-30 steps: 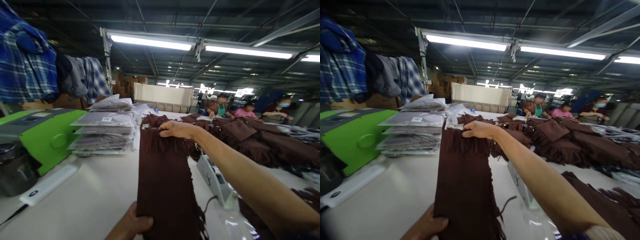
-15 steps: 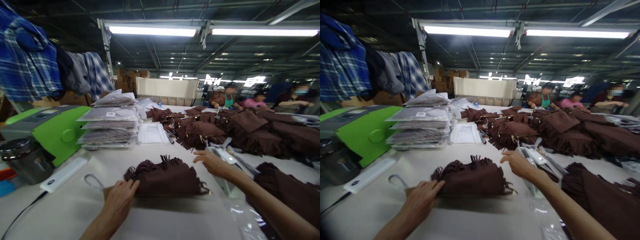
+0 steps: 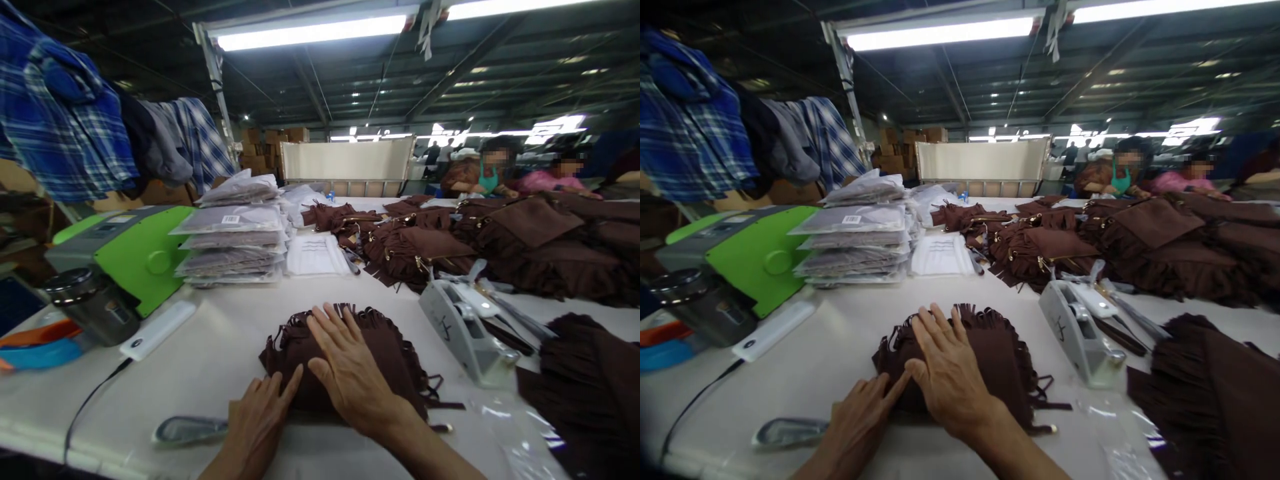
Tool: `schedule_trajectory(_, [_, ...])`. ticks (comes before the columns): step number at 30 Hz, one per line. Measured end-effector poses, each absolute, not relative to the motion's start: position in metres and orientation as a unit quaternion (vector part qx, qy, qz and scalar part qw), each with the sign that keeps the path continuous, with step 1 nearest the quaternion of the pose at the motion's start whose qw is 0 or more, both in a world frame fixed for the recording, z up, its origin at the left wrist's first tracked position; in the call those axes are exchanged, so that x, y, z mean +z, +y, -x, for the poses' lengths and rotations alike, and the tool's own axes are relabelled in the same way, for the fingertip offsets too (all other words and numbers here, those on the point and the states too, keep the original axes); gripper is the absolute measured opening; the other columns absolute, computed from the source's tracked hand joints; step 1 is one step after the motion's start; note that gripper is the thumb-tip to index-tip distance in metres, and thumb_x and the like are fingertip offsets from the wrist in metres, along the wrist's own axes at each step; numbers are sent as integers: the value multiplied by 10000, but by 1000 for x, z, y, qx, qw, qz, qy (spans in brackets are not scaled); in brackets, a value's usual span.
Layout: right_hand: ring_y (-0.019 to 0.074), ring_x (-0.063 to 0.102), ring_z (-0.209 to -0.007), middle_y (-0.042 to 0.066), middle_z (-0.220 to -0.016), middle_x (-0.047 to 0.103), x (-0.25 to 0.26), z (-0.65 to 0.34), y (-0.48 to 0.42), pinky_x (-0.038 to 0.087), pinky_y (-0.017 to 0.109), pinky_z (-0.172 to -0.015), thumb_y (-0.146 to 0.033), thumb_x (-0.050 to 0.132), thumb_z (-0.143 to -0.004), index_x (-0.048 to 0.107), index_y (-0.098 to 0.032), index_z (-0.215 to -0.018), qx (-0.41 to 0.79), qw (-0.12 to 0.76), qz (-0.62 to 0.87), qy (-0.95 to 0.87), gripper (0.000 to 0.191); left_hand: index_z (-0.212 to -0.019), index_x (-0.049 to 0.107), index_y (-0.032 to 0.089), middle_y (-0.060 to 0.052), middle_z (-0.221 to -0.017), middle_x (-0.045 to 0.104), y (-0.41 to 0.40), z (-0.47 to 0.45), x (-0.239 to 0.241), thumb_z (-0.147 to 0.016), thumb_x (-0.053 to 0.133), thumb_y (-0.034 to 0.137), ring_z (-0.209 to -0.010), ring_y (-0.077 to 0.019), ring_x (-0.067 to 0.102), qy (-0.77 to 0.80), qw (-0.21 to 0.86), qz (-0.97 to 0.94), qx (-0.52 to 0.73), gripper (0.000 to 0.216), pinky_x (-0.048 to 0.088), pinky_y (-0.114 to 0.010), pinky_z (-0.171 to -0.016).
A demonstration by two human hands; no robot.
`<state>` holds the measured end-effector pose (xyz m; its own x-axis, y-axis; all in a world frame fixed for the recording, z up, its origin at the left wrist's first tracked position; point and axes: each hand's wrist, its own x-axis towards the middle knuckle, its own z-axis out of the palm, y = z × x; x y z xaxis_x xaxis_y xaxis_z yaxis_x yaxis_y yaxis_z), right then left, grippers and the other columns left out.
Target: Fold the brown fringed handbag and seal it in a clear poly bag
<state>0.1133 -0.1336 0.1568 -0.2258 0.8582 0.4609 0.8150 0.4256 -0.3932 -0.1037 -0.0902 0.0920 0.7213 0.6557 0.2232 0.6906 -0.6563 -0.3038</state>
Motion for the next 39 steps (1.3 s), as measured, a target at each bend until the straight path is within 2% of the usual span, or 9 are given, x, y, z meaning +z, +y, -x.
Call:
schedule_trajectory(4, [278, 267, -1425, 68, -1504, 394, 116, -102, -113, 140, 545, -1184, -450, 494, -952, 406, -241, -1443, 108, 251, 538, -798, 541, -1355, 487, 199, -95, -1012, 611, -100, 105, 71, -802, 404, -46, -835, -211, 582, -343, 182, 919, -68, 611, 460, -355, -774])
schedule_trajectory(9, [235, 266, -1429, 67, -1509, 391, 124, -122, -122, 157, 501, -1186, -467, 379, -993, 402, -234, -1446, 219, 234, 529, -786, 510, -1298, 519, 181, -79, -995, 628, -96, 106, 68, -793, 440, -51, -840, -207, 599, -348, 177, 916, -90, 561, 456, -355, -784])
schedule_trajectory(13, [272, 220, -1442, 98, -1549, 306, 122, -144, -155, 164, 511, -1188, -470, 599, -863, 299, -203, -1495, 183, 247, 578, -756, 749, -1034, 623, 219, -34, -899, 624, -86, 98, 109, -838, 502, 9, -778, -200, 589, -340, 168, 917, -121, 312, 438, -338, -723])
schedule_trajectory(16, [314, 177, -1449, 109, -1574, 237, 104, -156, -174, 158, 547, -1183, -266, 690, -712, 207, -178, -1522, 98, 235, 621, -741, 948, -990, 599, 221, -14, -839, 590, -79, 82, 163, -874, 509, 47, -754, -196, 562, -298, 177, 922, -174, 228, 410, -337, -698])
schedule_trajectory(19, [287, 164, -1455, 98, -1583, 213, 91, -165, -180, 180, 546, -1180, -39, 515, -615, 103, -173, -1538, 4, 258, 649, -716, 1019, -976, 578, 207, -16, -828, 583, -74, 61, 209, -893, 505, 71, -733, -200, 547, -231, 219, 928, -194, 176, 388, -343, -679])
schedule_trajectory(22, [247, 176, -1454, 77, -1584, 219, 89, -169, -178, 233, 513, -1175, 8, 434, -547, 68, -180, -1540, -28, 266, 662, -700, 1075, -900, 569, 202, -9, -787, 578, -71, 50, 230, -900, 495, 67, -687, -191, 539, -192, 239, 932, -191, 153, 364, -338, -649])
schedule_trajectory(29, [231, 262, -1429, 94, -1578, 229, 86, -171, -172, 310, 443, -1154, 5, 432, -544, 227, -148, -1515, 37, 230, 673, -702, 1004, -826, 568, 210, -3, -765, 585, -60, 65, 225, -857, 500, -5, -643, -190, 537, -205, 234, 936, -162, 227, 335, -331, -627])
schedule_trajectory(34, [227, 475, -1308, 143, -1436, 481, 94, -192, -155, 407, 414, -1087, 35, 366, -692, 435, -118, -1421, 53, 178, 658, -729, 748, -903, 592, 213, -9, -819, 613, -31, 80, 222, -867, 506, 5, -674, -190, 567, -257, 224, 936, -84, 228, 347, -326, -656])
schedule_trajectory(39, [238, 583, -1194, 137, -1334, 588, 154, -211, -118, 482, 390, -996, 7, 396, -779, 509, -143, -1354, -50, 178, 661, -727, 604, -932, 588, 198, -34, -866, 637, 7, 81, 243, -905, 500, 67, -753, -215, 595, -258, 254, 930, -66, 161, 353, -334, -680])
